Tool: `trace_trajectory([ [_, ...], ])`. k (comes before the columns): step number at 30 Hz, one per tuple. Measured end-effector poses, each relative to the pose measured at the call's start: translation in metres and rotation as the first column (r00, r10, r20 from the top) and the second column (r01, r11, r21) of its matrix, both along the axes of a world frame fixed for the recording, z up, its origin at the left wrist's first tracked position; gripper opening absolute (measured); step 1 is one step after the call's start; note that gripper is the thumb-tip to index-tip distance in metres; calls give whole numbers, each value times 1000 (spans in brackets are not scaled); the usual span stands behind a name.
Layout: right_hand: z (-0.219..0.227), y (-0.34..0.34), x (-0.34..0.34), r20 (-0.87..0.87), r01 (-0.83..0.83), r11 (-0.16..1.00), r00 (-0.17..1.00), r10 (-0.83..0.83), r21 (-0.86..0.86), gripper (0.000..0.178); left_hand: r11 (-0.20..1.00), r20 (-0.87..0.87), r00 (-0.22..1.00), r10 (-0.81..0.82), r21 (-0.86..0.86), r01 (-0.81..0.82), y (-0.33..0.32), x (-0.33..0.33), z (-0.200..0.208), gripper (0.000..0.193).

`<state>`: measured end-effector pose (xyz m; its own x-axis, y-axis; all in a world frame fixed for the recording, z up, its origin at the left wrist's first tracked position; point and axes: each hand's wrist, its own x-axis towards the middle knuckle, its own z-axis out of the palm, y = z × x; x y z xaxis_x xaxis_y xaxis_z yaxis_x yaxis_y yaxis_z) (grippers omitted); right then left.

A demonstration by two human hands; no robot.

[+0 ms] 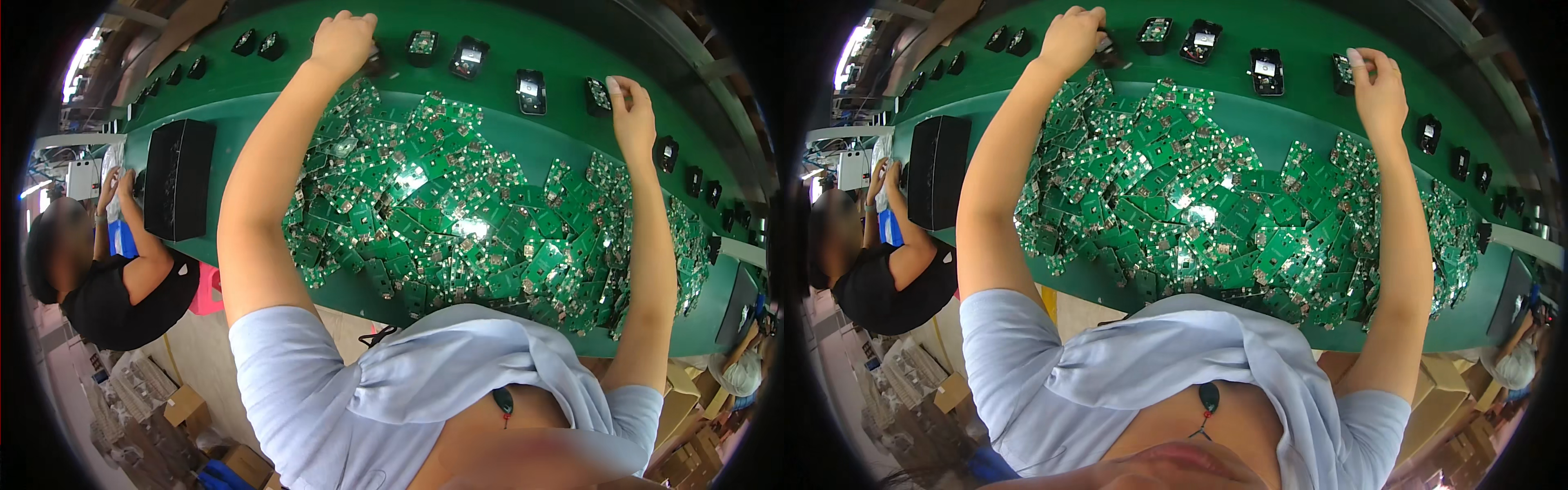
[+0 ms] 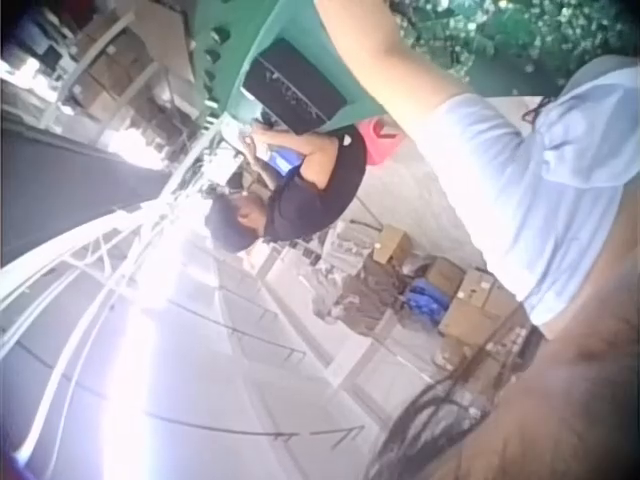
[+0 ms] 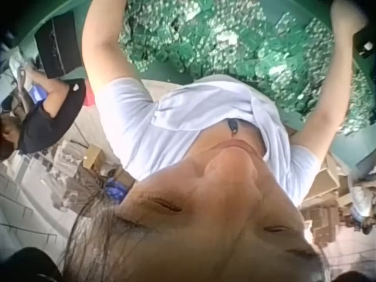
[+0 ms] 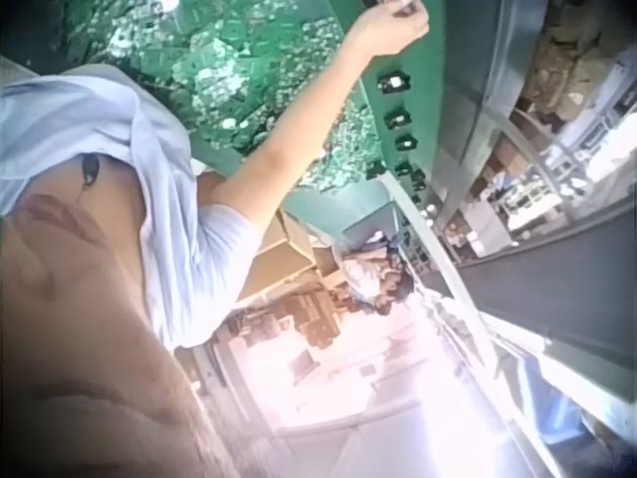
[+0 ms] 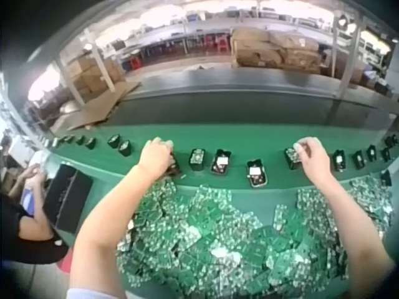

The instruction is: The person picks up a black plastic housing and a green circuit board from a pile, fits the board into the housing by hand, and places the assembled unit onto the table, repeating this process multiple times.

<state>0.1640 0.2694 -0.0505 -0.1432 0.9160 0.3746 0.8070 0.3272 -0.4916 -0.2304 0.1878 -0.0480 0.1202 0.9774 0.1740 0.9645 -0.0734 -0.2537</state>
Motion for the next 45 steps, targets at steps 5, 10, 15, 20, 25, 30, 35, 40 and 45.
trace_trajectory([
  [5,25,-87,-45,-406,-434,887,848,342,-159,32,988,740,670,52,58,-141,-31,40,13,18],
  [10,43,-161,-75,-495,-554,821,756,428,-137,40,999,991,124,43,-44,7,-89,107,23,22],
  [15,32,-192,-62,-129,-615,732,733,668,293,15,996,984,163,77,-84,38,-149,143,33,31],
  [20,41,-218,-42,171,-844,509,534,828,169,28,980,983,18,184,-185,76,-176,149,26,32],
  [25,24,-162,-8,120,-446,858,895,429,255,11,978,942,-263,209,-200,59,-192,156,30,25],
  [30,-7,-87,56,400,-88,996,913,81,0,28,968,884,-399,244,-195,160,-188,171,28,23],
  [35,-6,-74,60,432,-399,899,789,437,-181,37,958,843,-461,277,-206,199,-182,189,24,23],
  [40,1,-83,61,418,-488,832,720,554,-264,41,947,824,-479,302,-202,249,-178,201,22,23],
  [45,10,-94,67,380,-404,835,754,535,-372,28,942,823,-484,297,-172,287,-177,214,25,21],
])
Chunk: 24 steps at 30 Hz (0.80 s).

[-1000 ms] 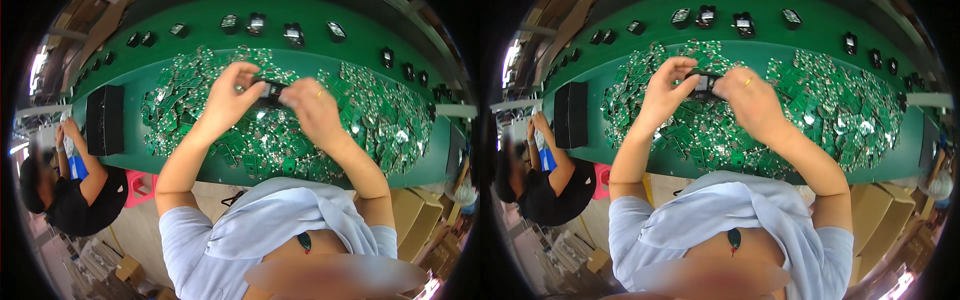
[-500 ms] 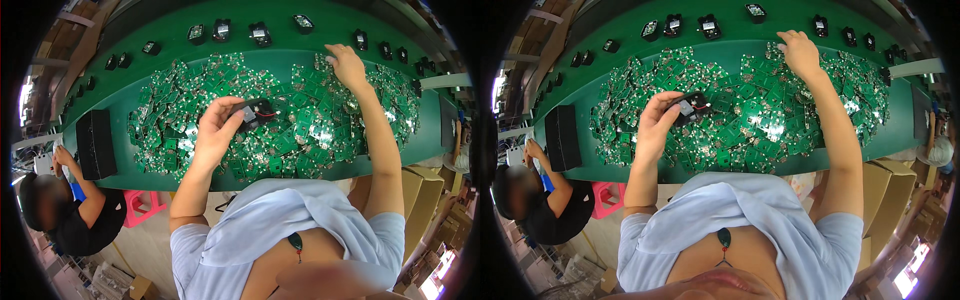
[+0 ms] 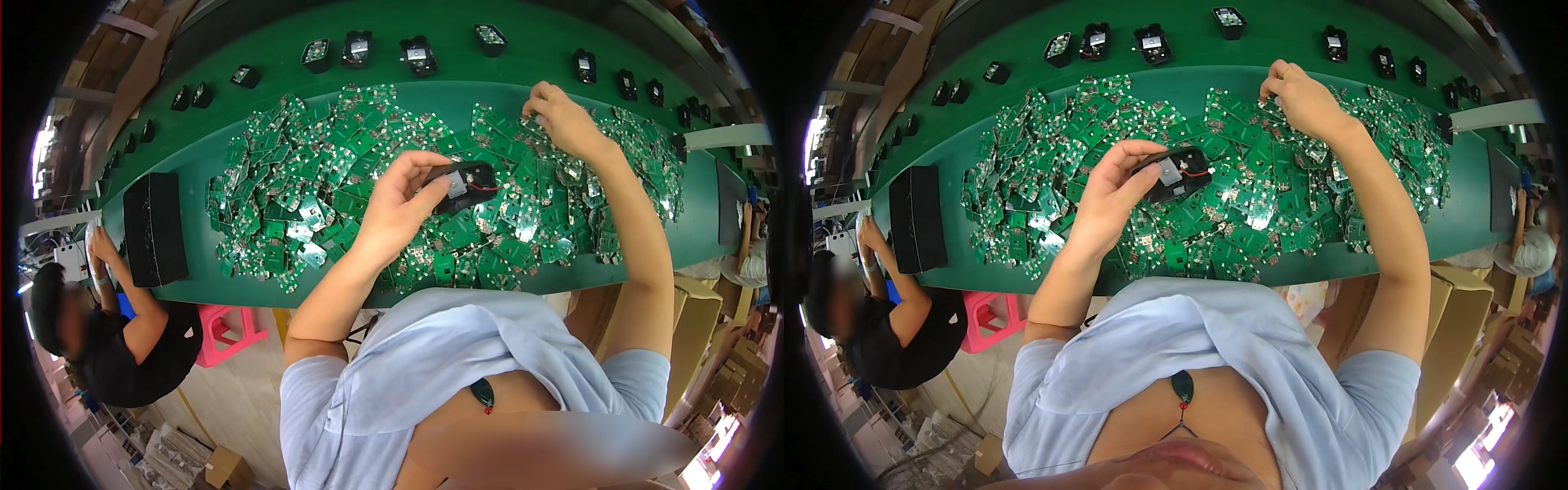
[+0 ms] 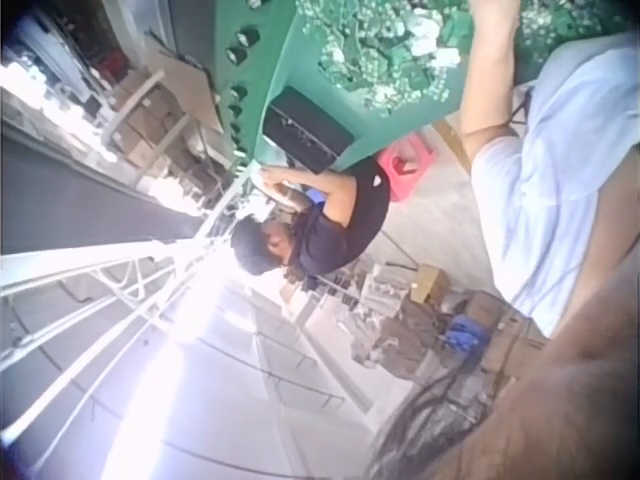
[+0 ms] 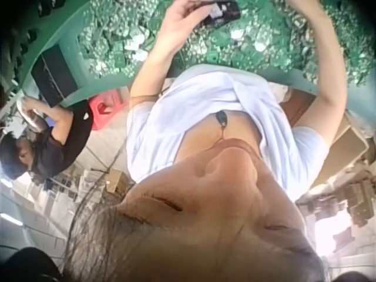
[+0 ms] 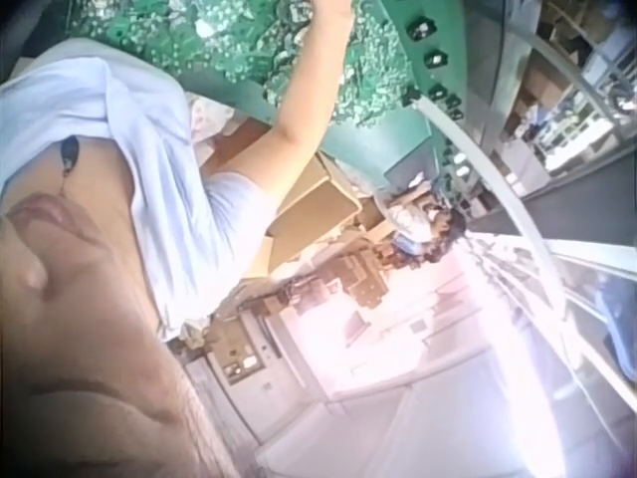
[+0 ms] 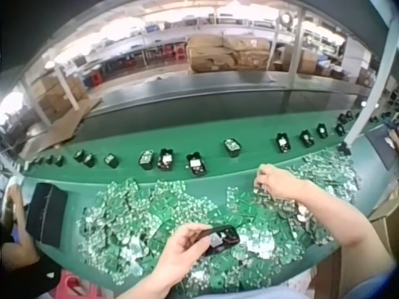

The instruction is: The person picks up a black plastic housing and a green circuit board from a pile, fits the board into the housing by hand, and places the assembled unit onto the table, repeating this process multiple times.

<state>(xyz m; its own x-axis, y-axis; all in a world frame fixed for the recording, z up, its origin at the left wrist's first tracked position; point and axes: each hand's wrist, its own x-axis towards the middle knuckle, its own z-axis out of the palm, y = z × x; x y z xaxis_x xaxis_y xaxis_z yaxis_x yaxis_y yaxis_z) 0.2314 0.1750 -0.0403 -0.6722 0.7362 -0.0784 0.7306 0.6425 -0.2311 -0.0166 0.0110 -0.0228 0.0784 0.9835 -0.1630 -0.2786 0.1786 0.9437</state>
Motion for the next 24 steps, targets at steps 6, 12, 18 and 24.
trace_trajectory([
  [6,-2,5,10,-11,64,997,998,-64,-32,25,998,12,999,-51,37,50,-2,10,-2,21],
  [12,27,4,19,185,77,996,980,-68,-41,13,998,4,998,-60,11,59,-1,15,2,19],
  [18,51,-44,35,153,144,985,976,-158,96,8,997,48,998,-29,-75,33,3,21,-4,21],
  [24,72,-83,30,-365,392,918,847,-387,-65,15,997,122,992,-18,-72,27,5,28,-3,19],
])
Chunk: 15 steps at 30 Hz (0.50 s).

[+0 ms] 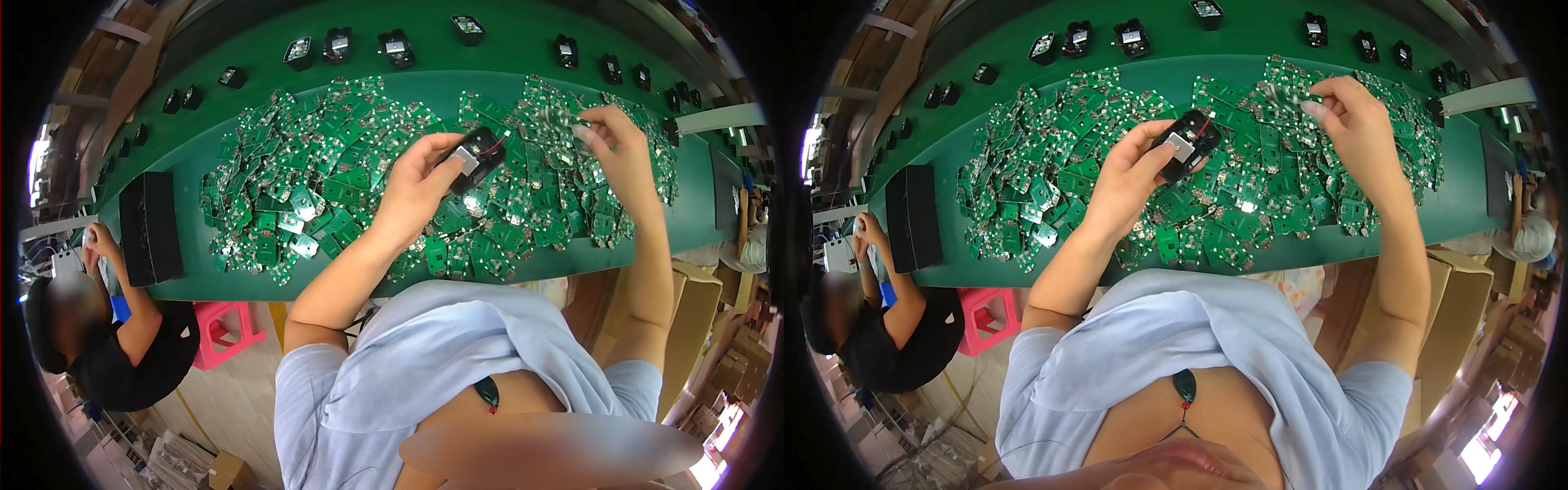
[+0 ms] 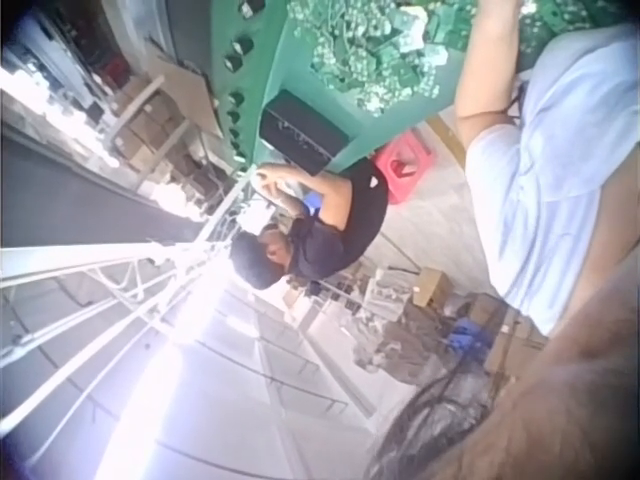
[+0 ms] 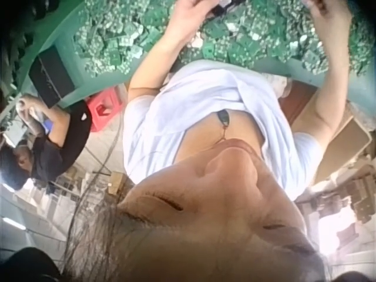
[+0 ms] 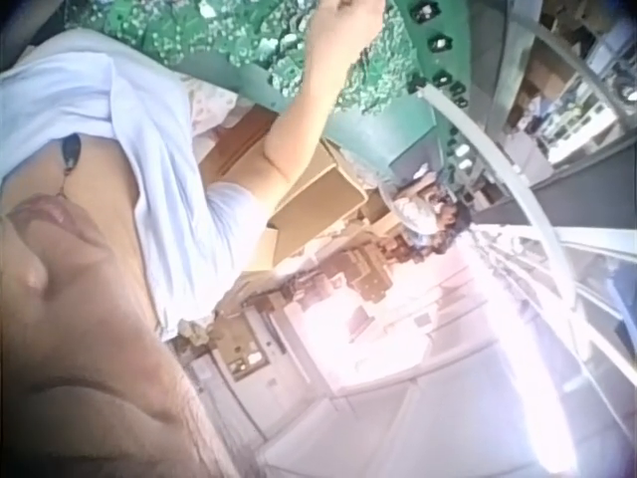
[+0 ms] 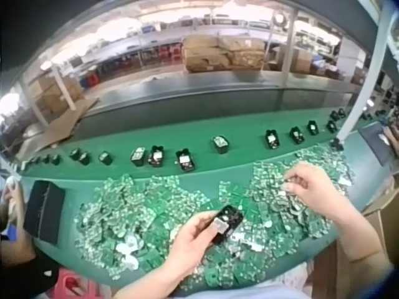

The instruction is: The person picks up a black plastic housing and a green circuit board from a pile, fits the board into the housing by hand, and places the assembled unit onto the table, repeating this process multiple times.

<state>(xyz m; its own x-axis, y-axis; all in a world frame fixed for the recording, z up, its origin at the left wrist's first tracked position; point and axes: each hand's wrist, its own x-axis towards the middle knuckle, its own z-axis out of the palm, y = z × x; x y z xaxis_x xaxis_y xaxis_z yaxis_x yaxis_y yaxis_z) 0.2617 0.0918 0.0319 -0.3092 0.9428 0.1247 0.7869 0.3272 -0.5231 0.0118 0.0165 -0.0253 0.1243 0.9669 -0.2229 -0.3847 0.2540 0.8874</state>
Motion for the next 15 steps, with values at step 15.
trace_trajectory([
  [15,-46,-71,-57,-873,-542,715,75,-483,-442,24,942,-439,867,238,322,-95,-1,13,-12,18],
])
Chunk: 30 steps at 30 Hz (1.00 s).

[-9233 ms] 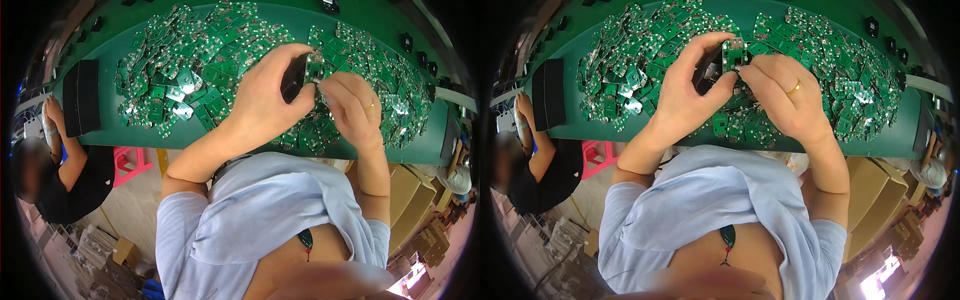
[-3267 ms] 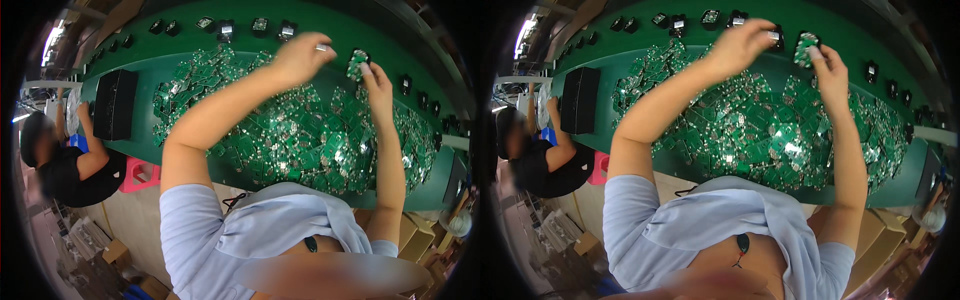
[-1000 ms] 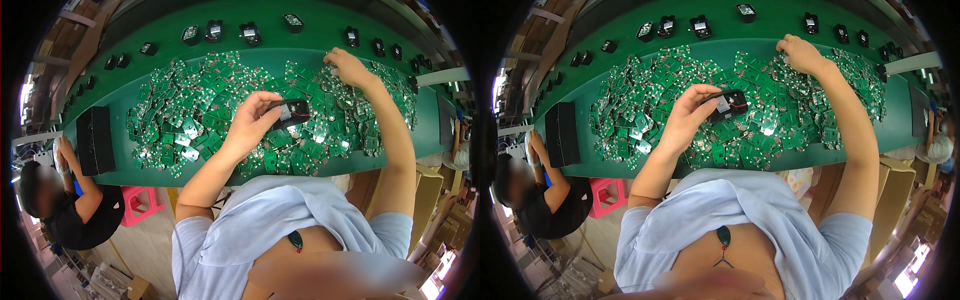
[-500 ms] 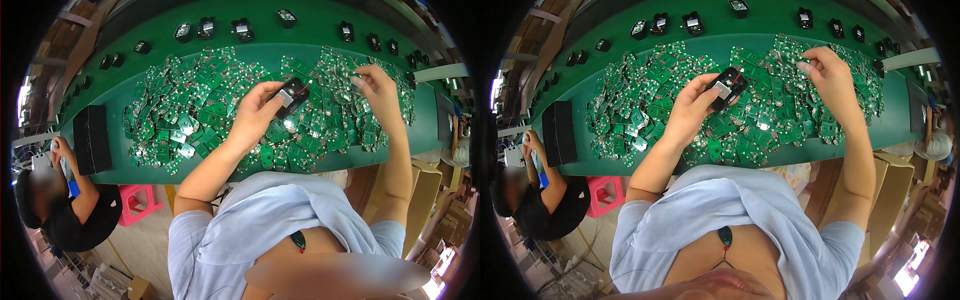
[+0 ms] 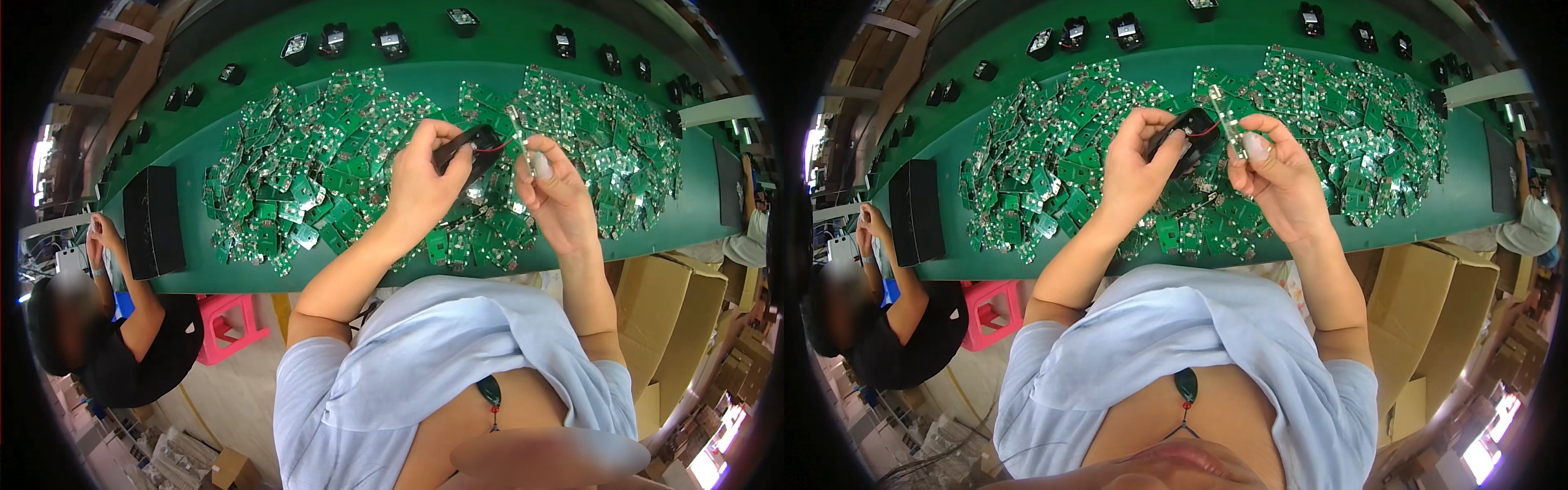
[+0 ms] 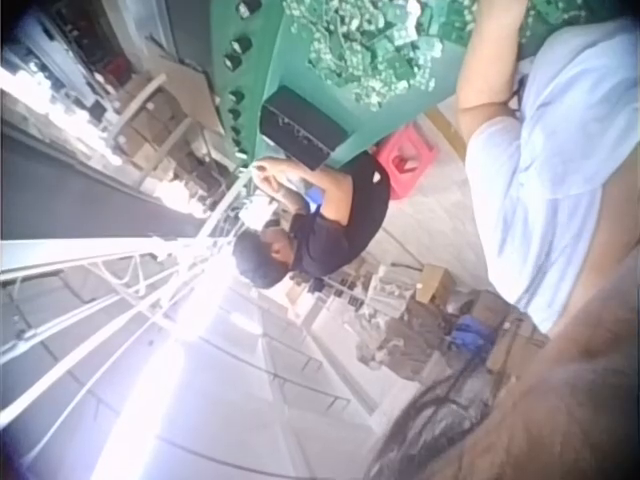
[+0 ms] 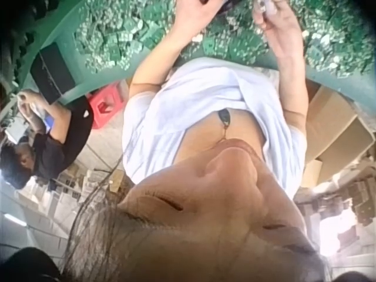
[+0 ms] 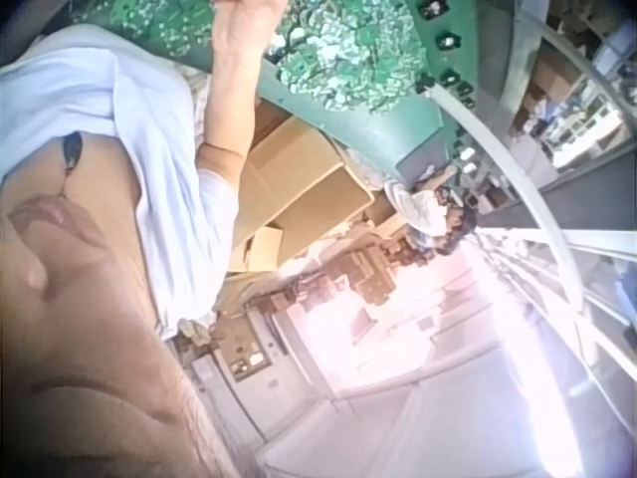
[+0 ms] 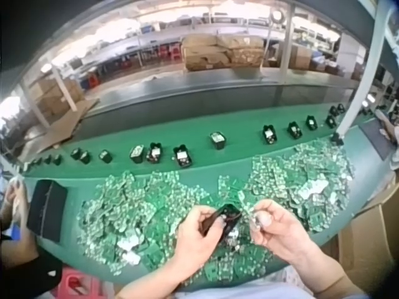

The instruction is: The person picks up a black plastic housing and a green circuit board from a pile, fits the board into the housing by hand, and places the assembled unit onto the table, repeating this process multiple times.

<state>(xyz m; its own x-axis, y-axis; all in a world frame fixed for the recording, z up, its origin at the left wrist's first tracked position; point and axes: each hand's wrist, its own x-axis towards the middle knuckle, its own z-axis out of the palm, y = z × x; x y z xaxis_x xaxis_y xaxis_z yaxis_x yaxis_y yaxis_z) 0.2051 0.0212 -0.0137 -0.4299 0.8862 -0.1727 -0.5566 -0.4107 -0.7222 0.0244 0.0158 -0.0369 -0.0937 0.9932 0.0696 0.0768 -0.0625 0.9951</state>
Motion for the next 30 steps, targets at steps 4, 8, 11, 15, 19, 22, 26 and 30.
trace_trajectory([
  [4,5,-3,-5,81,-11,1000,997,10,7,23,999,-36,999,8,35,-7,0,2,0,18],
  [8,4,-7,-8,191,40,999,980,-45,33,22,1000,64,998,-5,-4,5,0,2,1,17],
  [11,3,-12,-17,363,116,971,913,-187,207,22,995,199,977,-71,-48,82,-5,4,12,20],
  [15,-1,-19,-20,497,92,897,805,-323,433,23,983,255,952,-169,-25,181,-9,6,15,26],
  [19,-3,-15,-20,589,17,747,604,-538,664,26,972,295,946,-137,-144,186,-11,5,19,25],
  [22,-2,-11,-21,554,-7,638,504,-663,770,22,959,242,956,-168,-184,215,-13,5,16,21],
  [26,-5,-12,-28,497,12,607,562,-661,794,14,984,4,986,-167,-54,167,-14,5,2,26],
  [30,8,-7,-25,554,-101,587,488,-674,803,10,995,73,993,-97,34,94,-13,-3,18,28],
])
